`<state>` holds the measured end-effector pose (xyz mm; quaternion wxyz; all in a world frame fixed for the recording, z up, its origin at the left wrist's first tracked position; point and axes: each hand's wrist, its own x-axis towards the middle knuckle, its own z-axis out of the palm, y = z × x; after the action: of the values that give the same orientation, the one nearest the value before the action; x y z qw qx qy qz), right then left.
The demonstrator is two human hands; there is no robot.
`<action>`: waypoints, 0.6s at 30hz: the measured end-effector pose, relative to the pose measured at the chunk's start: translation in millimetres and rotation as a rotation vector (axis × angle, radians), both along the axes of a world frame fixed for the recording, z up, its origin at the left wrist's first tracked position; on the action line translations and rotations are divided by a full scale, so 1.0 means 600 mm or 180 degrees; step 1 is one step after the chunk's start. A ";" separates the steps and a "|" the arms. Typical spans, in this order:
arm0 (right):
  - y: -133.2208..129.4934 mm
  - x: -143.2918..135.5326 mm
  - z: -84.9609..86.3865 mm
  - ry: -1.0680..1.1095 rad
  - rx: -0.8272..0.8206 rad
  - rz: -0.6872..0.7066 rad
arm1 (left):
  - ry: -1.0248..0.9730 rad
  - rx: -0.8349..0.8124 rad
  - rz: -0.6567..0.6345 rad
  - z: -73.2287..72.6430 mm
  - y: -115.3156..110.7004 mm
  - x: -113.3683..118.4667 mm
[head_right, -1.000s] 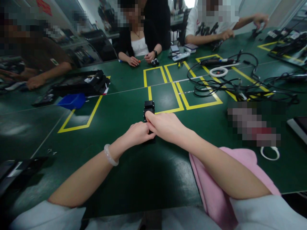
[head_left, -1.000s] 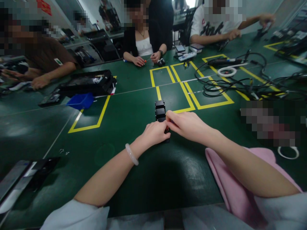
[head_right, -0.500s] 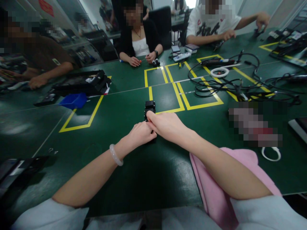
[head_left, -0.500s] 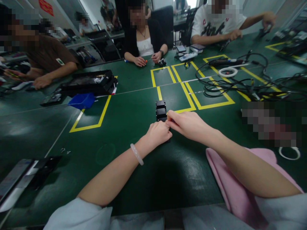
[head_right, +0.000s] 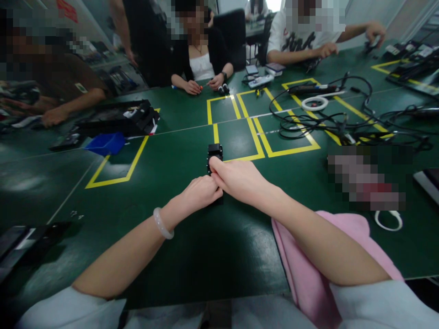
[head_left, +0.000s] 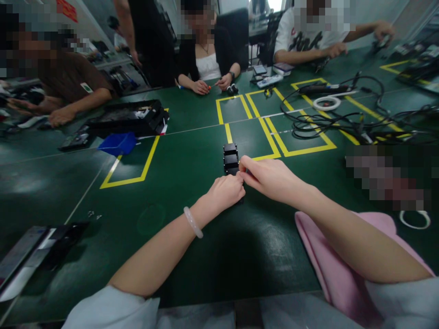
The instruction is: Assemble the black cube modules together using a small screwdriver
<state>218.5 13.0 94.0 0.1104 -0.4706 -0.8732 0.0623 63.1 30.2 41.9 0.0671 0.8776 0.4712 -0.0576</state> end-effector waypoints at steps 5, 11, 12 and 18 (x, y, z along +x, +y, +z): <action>0.000 0.002 0.002 0.0023 0.0004 -0.0039 | -0.0092 -0.0086 -0.0085 0.002 -0.005 -0.010; 0.000 0.005 0.004 0.0085 0.0018 -0.0041 | -0.0139 -0.0093 -0.0111 0.004 -0.009 -0.019; 0.000 0.006 0.004 0.0093 0.0015 -0.0038 | -0.0146 -0.0091 -0.0106 0.005 -0.010 -0.019; 0.002 0.009 0.005 0.0158 -0.0015 -0.0041 | -0.0328 -0.0057 -0.0145 0.009 -0.016 -0.027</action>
<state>223.7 14.2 97.2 0.1313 -0.4747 -0.8670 0.0754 46.8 20.8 47.0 0.0978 0.8893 0.4465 -0.0180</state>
